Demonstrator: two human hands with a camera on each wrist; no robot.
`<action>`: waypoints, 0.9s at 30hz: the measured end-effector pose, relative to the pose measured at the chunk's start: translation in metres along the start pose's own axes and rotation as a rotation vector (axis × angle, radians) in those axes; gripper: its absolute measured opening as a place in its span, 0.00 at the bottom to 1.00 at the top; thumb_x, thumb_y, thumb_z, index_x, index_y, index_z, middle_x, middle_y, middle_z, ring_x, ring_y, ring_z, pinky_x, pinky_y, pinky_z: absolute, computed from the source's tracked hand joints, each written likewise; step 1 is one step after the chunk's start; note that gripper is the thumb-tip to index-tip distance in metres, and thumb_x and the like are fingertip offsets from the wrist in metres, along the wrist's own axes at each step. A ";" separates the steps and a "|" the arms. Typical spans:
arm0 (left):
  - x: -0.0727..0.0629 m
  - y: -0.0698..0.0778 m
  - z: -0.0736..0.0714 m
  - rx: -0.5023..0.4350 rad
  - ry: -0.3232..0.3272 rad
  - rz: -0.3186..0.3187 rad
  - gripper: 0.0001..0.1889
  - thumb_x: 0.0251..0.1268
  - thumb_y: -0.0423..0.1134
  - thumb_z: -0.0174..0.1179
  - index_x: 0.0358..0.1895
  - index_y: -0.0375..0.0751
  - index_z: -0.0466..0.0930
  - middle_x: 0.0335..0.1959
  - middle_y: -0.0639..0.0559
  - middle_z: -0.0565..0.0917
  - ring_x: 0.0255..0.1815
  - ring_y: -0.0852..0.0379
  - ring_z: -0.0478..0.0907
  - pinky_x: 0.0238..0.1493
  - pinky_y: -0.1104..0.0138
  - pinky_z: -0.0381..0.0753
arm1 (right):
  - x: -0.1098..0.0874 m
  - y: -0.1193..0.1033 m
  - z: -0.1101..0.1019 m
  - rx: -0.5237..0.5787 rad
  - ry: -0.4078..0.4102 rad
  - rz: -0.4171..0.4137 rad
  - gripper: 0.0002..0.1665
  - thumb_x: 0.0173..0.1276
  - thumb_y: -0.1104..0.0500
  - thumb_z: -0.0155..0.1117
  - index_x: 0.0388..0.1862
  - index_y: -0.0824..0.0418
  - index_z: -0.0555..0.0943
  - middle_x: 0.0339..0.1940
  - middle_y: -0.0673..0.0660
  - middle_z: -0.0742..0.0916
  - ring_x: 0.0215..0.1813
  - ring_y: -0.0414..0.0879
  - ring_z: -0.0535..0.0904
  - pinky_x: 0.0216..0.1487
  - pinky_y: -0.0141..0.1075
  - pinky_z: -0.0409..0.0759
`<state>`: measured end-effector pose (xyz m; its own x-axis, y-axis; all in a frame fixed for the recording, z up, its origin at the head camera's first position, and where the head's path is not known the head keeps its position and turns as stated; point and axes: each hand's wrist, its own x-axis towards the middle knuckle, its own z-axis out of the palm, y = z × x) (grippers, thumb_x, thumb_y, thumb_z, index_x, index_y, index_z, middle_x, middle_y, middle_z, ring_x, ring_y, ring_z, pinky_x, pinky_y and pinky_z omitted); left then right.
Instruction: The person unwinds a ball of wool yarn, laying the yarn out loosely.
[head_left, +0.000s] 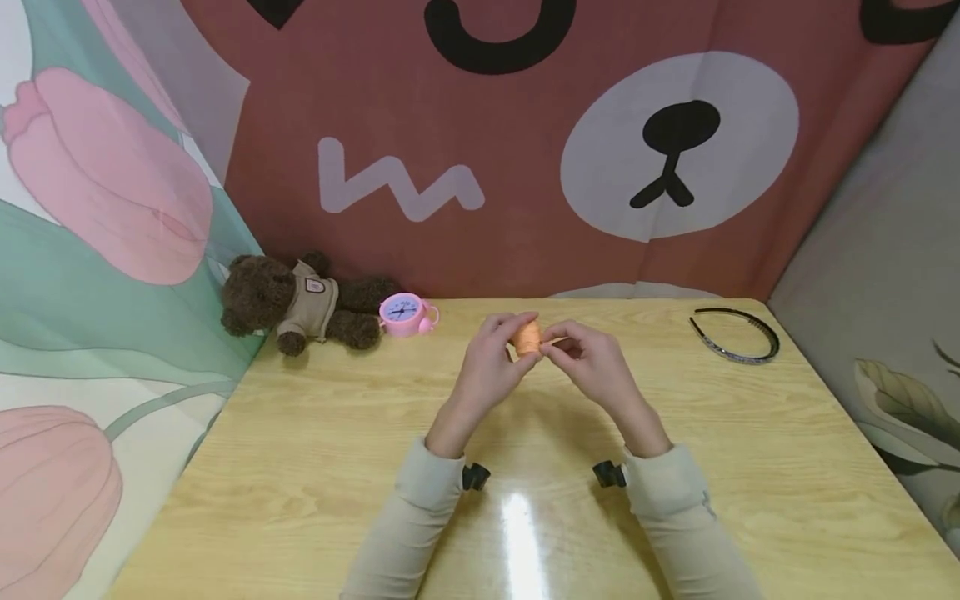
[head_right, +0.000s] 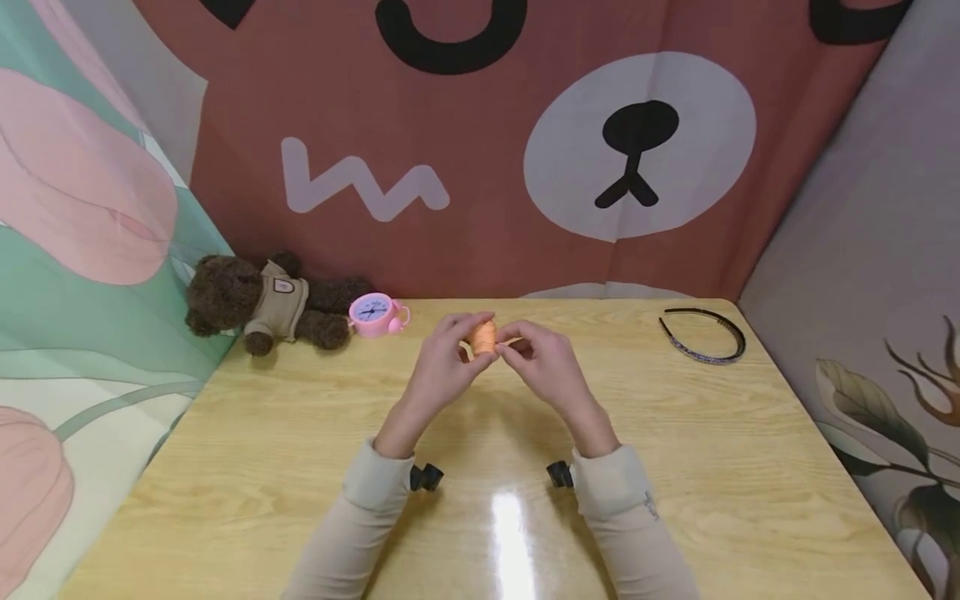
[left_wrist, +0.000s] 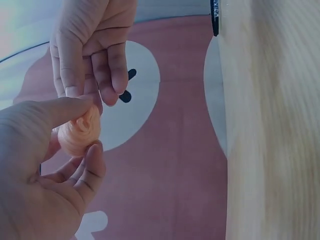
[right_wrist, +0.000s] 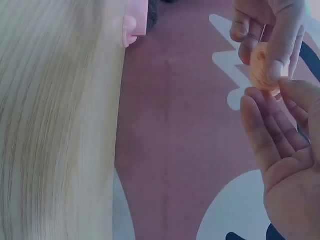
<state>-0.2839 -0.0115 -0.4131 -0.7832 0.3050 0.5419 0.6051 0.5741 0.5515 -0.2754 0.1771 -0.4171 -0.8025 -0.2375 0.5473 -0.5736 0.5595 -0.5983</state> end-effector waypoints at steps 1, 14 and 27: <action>0.000 0.001 -0.001 0.008 0.009 0.004 0.27 0.62 0.39 0.73 0.65 0.45 0.80 0.54 0.44 0.81 0.37 0.54 0.78 0.33 0.73 0.78 | 0.001 0.000 0.001 -0.001 0.016 -0.020 0.10 0.68 0.58 0.71 0.47 0.58 0.85 0.40 0.56 0.91 0.34 0.46 0.89 0.35 0.34 0.87; 0.002 0.005 -0.010 -0.001 0.023 0.066 0.26 0.61 0.37 0.73 0.64 0.44 0.80 0.54 0.43 0.82 0.41 0.54 0.78 0.35 0.74 0.80 | 0.002 -0.004 0.006 -0.049 0.176 -0.164 0.08 0.62 0.66 0.75 0.41 0.62 0.89 0.36 0.57 0.92 0.30 0.45 0.88 0.33 0.26 0.85; 0.001 0.005 -0.010 -0.135 -0.006 -0.029 0.27 0.63 0.39 0.72 0.66 0.44 0.79 0.59 0.42 0.81 0.48 0.52 0.82 0.37 0.74 0.85 | 0.000 -0.004 0.001 0.084 0.107 0.025 0.04 0.71 0.61 0.68 0.42 0.60 0.85 0.42 0.55 0.91 0.41 0.42 0.88 0.37 0.26 0.84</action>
<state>-0.2799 -0.0158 -0.4032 -0.8010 0.2948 0.5210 0.5959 0.4754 0.6472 -0.2732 0.1745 -0.4158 -0.7970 -0.1360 0.5884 -0.5694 0.4942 -0.6570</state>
